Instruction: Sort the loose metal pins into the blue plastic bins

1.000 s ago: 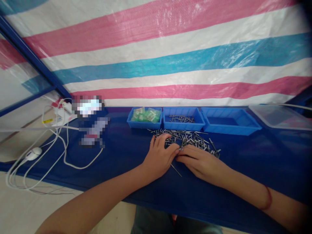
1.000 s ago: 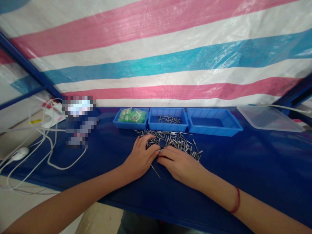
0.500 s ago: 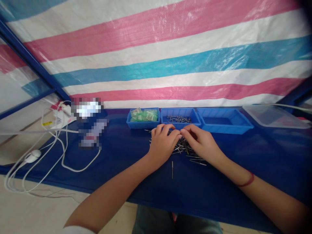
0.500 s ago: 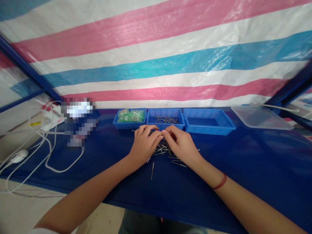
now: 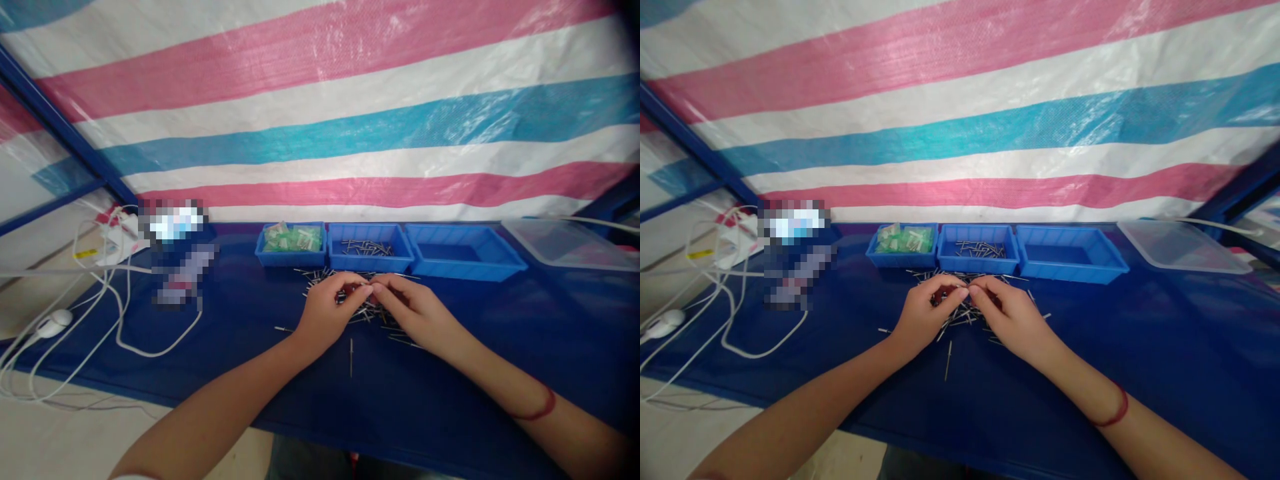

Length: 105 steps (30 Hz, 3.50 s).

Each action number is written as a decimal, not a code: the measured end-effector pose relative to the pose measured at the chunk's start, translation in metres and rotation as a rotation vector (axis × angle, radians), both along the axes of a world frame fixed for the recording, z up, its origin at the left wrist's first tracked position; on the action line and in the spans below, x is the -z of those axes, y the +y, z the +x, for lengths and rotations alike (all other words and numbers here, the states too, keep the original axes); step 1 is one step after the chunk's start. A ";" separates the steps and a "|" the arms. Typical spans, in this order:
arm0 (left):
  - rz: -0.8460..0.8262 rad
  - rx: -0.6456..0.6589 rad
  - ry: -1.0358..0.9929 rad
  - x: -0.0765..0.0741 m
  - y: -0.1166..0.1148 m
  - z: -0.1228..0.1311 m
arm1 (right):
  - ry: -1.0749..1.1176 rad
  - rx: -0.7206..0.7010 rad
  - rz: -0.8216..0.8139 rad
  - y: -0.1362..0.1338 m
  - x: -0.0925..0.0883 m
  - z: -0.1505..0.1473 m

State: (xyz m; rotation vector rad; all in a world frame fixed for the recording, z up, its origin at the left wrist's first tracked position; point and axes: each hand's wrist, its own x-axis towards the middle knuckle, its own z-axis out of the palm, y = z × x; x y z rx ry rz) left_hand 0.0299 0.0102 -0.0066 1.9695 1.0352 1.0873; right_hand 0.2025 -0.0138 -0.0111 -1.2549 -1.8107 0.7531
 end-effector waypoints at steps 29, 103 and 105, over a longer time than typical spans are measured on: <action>0.499 -0.338 0.700 -0.013 0.044 -0.042 | -0.568 0.198 0.463 0.049 -0.015 0.015; 0.156 0.063 0.671 0.003 -0.040 -0.131 | -0.753 -0.453 0.470 -0.042 -0.009 -0.023; 0.176 0.053 0.644 0.005 -0.038 -0.126 | -0.767 -0.451 0.483 -0.042 -0.007 -0.026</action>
